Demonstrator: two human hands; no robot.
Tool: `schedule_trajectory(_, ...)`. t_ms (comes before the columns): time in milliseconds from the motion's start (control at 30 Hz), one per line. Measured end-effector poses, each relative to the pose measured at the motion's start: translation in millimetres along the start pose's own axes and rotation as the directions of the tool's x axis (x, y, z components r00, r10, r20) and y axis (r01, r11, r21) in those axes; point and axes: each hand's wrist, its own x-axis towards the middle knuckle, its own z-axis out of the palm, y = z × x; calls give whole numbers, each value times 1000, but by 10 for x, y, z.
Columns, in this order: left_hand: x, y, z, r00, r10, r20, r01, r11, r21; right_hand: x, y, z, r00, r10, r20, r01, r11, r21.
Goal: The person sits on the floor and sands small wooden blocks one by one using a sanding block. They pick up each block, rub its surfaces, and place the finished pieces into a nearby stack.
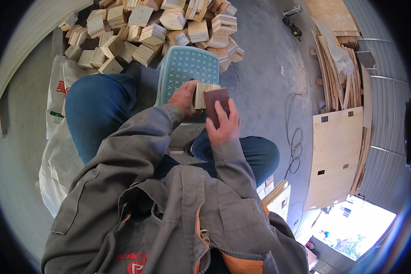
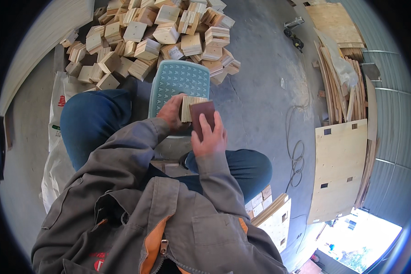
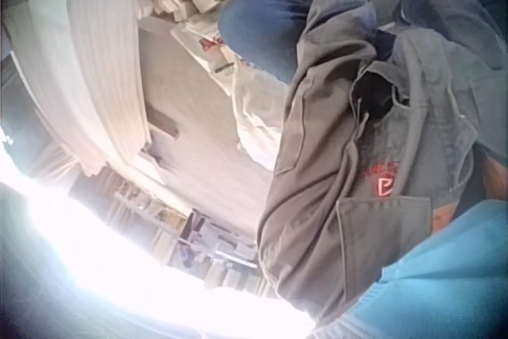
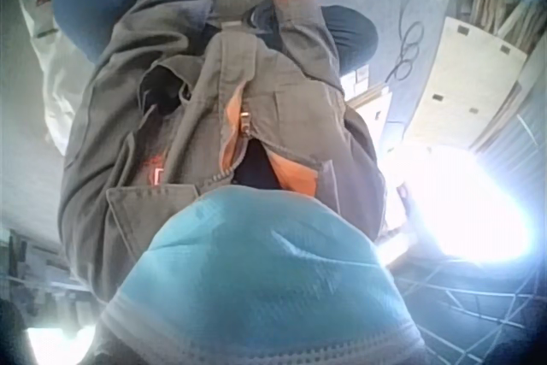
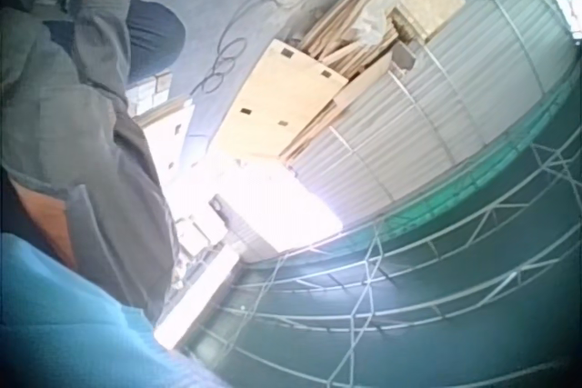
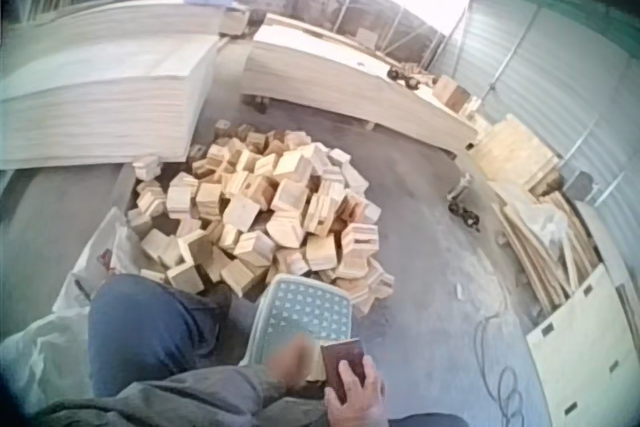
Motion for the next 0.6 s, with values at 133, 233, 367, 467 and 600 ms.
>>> schedule_trajectory(133,27,43,-13,998,-46,41,48,998,-28,696,148,182,996,88,4,-87,993,-75)
schedule_trajectory(233,35,113,-85,995,-80,66,82,996,-21,1113,107,191,973,215,87,-203,971,-122)
schedule_trajectory(367,13,52,-48,998,-57,40,57,998,6,916,91,227,984,172,36,-166,978,-129)
schedule_trajectory(467,6,20,7,999,-32,31,31,999,11,371,4,150,999,24,45,-22,999,-34)
schedule_trajectory(600,19,-78,18,999,44,10,-43,999,-8,-179,-219,7,998,-47,43,46,999,24)
